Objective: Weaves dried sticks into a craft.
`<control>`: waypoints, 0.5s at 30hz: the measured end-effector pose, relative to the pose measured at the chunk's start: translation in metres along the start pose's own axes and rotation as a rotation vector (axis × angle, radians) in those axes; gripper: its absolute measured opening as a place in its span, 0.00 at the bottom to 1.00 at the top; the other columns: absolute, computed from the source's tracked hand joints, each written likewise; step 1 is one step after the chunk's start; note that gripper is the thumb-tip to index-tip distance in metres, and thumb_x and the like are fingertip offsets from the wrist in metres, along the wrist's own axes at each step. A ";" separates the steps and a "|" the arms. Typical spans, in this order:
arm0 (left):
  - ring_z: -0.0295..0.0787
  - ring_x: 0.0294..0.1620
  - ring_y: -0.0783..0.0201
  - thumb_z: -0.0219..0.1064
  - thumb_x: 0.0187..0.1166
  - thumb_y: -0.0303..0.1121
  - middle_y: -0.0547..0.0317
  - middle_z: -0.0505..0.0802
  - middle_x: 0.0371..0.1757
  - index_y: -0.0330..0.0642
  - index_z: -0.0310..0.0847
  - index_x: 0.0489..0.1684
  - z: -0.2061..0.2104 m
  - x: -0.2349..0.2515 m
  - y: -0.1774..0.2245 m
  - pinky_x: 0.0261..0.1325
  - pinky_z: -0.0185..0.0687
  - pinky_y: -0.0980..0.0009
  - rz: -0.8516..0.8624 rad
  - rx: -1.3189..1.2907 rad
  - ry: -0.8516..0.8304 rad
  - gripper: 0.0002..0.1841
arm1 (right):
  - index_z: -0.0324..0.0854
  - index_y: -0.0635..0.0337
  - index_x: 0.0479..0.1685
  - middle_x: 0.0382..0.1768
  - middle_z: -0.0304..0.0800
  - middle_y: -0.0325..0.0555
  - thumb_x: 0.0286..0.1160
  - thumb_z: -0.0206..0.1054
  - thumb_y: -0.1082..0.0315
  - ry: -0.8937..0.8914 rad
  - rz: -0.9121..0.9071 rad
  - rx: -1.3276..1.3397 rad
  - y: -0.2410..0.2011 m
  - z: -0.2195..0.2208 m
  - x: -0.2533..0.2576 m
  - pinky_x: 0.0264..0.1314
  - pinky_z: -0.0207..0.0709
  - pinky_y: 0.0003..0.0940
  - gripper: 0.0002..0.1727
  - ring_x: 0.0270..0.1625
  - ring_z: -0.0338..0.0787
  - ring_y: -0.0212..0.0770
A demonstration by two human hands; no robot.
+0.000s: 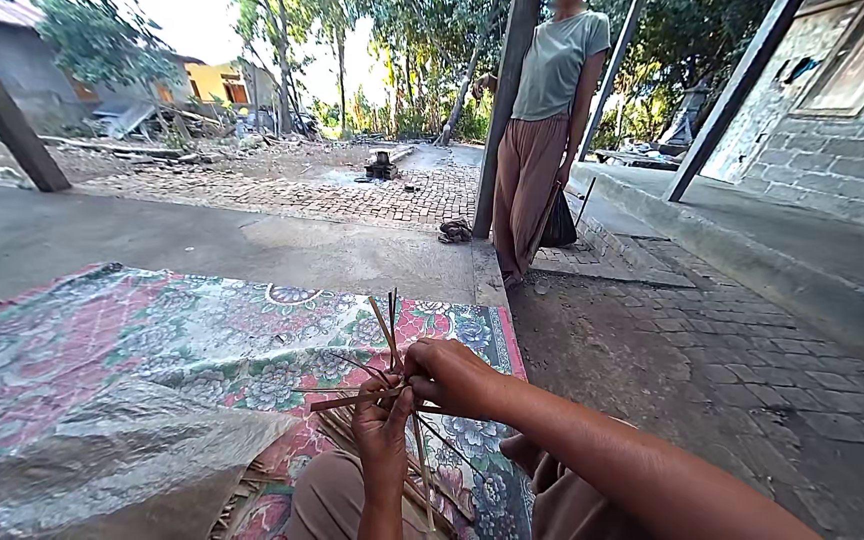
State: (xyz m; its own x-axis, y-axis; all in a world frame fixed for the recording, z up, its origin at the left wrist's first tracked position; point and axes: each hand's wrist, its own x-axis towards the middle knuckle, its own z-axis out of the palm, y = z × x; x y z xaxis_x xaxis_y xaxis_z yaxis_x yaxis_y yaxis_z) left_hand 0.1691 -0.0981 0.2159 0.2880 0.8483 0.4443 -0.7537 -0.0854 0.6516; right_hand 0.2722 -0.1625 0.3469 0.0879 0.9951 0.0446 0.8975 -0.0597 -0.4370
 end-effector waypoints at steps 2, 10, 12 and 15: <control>0.93 0.36 0.72 0.74 0.70 0.22 0.63 0.95 0.42 0.42 0.82 0.47 -0.002 0.000 0.002 0.39 0.91 0.75 -0.017 -0.026 -0.019 0.12 | 0.84 0.67 0.45 0.40 0.87 0.54 0.77 0.65 0.68 -0.017 -0.006 0.051 0.002 -0.001 0.002 0.52 0.75 0.52 0.09 0.45 0.86 0.50; 0.94 0.35 0.67 0.83 0.65 0.36 0.59 0.95 0.38 0.46 0.88 0.44 0.013 0.001 0.027 0.42 0.94 0.69 -0.235 -0.248 -0.071 0.13 | 0.83 0.71 0.40 0.37 0.85 0.53 0.76 0.64 0.74 -0.062 -0.383 0.126 0.009 -0.030 -0.007 0.46 0.78 0.39 0.07 0.40 0.84 0.42; 0.94 0.40 0.67 0.84 0.63 0.35 0.61 0.95 0.44 0.45 0.86 0.50 0.018 0.000 0.030 0.47 0.93 0.68 -0.139 -0.170 -0.125 0.19 | 0.83 0.69 0.39 0.37 0.87 0.49 0.76 0.64 0.76 -0.018 -0.415 0.188 0.014 -0.039 -0.014 0.47 0.81 0.30 0.04 0.40 0.85 0.34; 0.93 0.54 0.64 0.81 0.65 0.27 0.57 0.90 0.62 0.38 0.82 0.57 0.022 0.002 0.025 0.56 0.93 0.66 0.065 0.035 -0.162 0.21 | 0.83 0.66 0.42 0.37 0.87 0.46 0.75 0.66 0.75 0.049 -0.338 0.242 0.027 -0.048 -0.019 0.47 0.83 0.30 0.03 0.40 0.87 0.33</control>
State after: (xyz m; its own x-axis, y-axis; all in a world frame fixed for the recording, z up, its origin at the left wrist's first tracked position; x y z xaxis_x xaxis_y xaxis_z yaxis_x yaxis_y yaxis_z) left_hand 0.1639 -0.1102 0.2464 0.3326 0.7453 0.5778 -0.7538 -0.1580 0.6378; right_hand 0.3157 -0.1864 0.3770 -0.1683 0.9503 0.2620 0.7523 0.2955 -0.5888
